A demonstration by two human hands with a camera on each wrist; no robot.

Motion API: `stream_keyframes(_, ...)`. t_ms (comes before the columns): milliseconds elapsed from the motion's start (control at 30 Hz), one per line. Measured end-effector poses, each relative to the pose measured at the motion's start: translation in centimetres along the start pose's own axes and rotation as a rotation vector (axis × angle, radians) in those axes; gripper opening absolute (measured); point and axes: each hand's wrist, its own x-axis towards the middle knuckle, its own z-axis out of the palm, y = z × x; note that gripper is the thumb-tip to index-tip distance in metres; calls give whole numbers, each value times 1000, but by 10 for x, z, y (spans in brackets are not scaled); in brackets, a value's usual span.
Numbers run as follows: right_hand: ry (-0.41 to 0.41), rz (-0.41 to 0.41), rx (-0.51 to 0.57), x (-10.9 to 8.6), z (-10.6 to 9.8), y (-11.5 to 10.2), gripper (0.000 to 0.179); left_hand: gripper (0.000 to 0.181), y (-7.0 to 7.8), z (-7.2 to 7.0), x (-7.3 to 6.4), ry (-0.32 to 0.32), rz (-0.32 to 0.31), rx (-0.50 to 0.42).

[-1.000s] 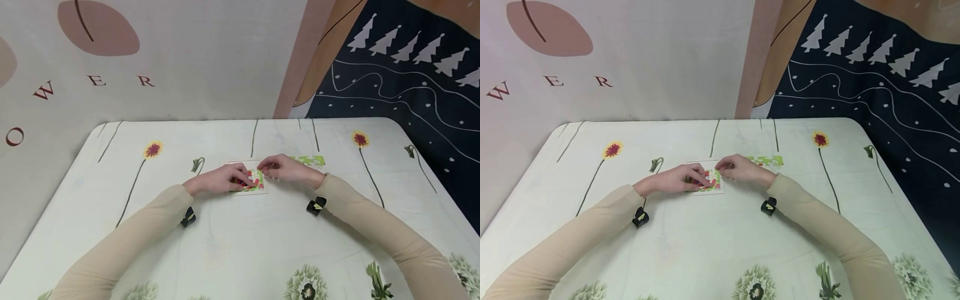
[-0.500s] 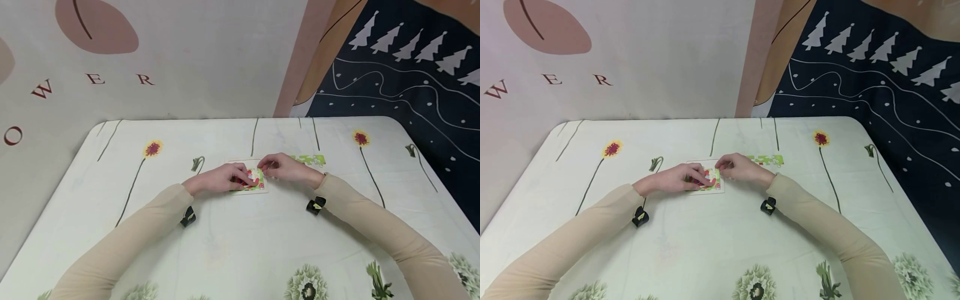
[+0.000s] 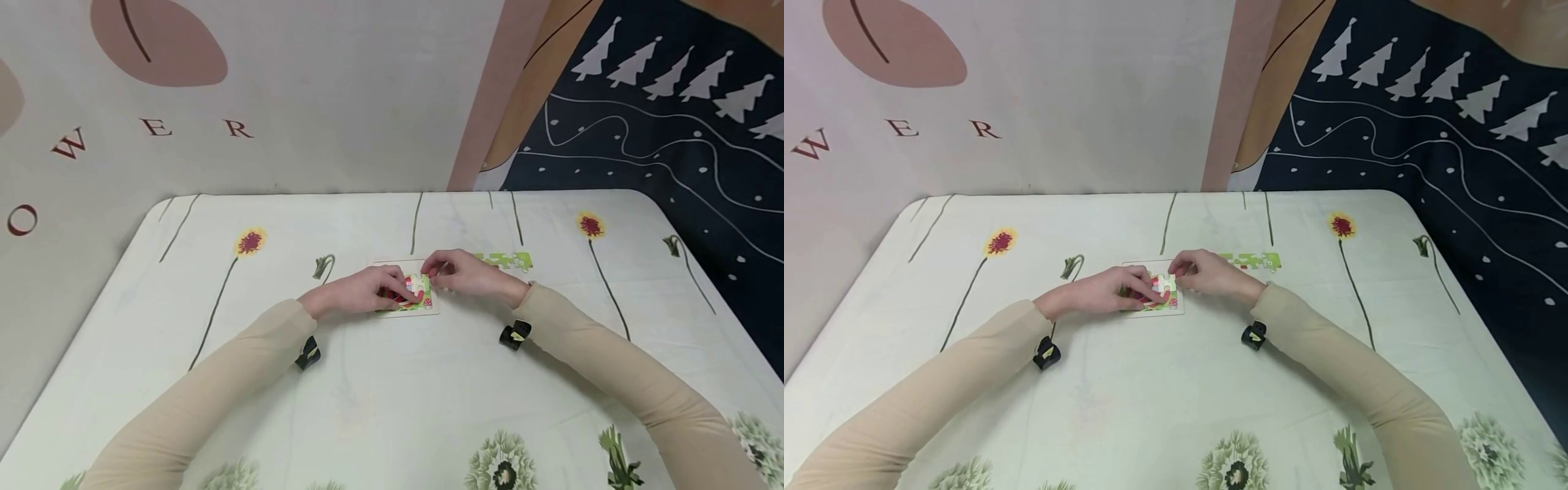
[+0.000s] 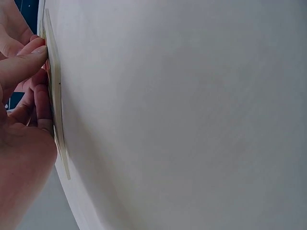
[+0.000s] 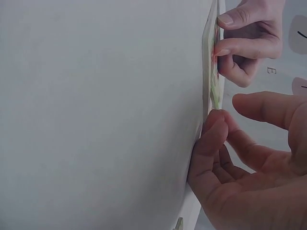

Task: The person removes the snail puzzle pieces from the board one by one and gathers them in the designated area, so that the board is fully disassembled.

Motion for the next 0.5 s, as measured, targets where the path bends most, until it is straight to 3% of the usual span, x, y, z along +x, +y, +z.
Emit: stream_keyframes(500,45,-15,0,2,2,-3,15,29,-1,1,1,6,7,-20)
